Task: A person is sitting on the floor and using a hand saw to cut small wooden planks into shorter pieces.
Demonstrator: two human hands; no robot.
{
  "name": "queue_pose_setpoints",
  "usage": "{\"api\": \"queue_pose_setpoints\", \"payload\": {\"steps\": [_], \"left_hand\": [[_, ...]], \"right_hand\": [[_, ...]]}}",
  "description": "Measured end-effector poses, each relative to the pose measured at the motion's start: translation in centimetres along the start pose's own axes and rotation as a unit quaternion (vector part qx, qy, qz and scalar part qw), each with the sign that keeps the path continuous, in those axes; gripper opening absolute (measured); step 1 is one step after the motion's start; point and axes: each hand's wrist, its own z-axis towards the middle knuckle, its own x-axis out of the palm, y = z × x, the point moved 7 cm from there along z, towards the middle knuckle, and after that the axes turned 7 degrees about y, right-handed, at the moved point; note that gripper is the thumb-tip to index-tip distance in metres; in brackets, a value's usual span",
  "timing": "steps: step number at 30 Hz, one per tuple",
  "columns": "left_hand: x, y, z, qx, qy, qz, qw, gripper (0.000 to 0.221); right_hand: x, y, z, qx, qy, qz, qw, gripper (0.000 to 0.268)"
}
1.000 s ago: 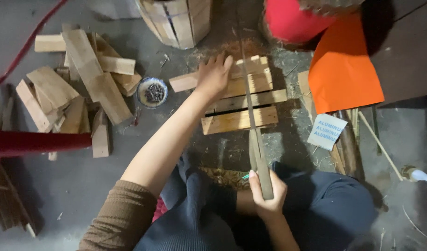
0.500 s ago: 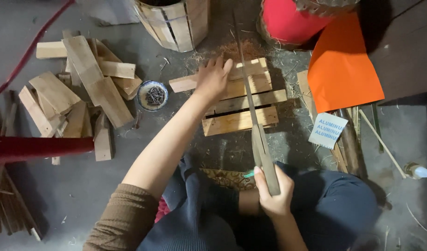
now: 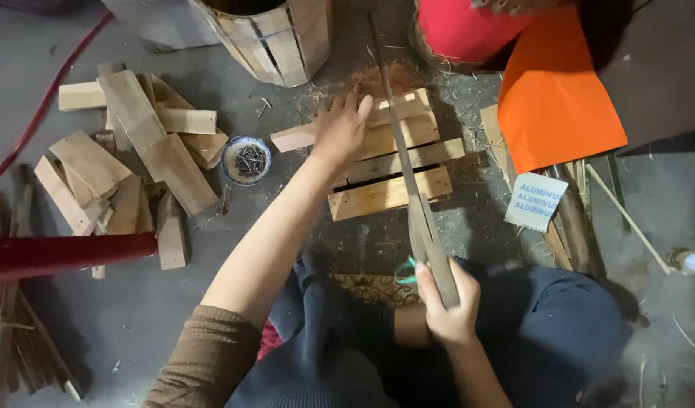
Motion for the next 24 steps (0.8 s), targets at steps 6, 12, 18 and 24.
{"api": "queue_pose_setpoints", "payload": {"steps": [6,12,18,24], "left_hand": [[0.1,0.1,-0.3,-0.012,0.006,-0.027,1.0,0.025],[0.7,0.1,-0.3,0.012,-0.021,0.001,1.0,0.023],[0.6,0.1,-0.2,0.004,0.043,0.028,0.999,0.023],[0.6,-0.1,-0.1,0.002,0.056,0.012,0.998,0.018]], "right_hand": [[-1.9,-4.7,-5.2,0.085,-0.024,-0.064,0.994,0.015],[0.1,-0.9,0.3,0.004,0.003,-0.015,1.0,0.011],[-0.4,-2.7,-1.1,0.025,-0.001,0.027,0.999,0.007],[0.5,-2.2,-0.5,0.052,-0.003,0.054,0.997,0.002]]}}
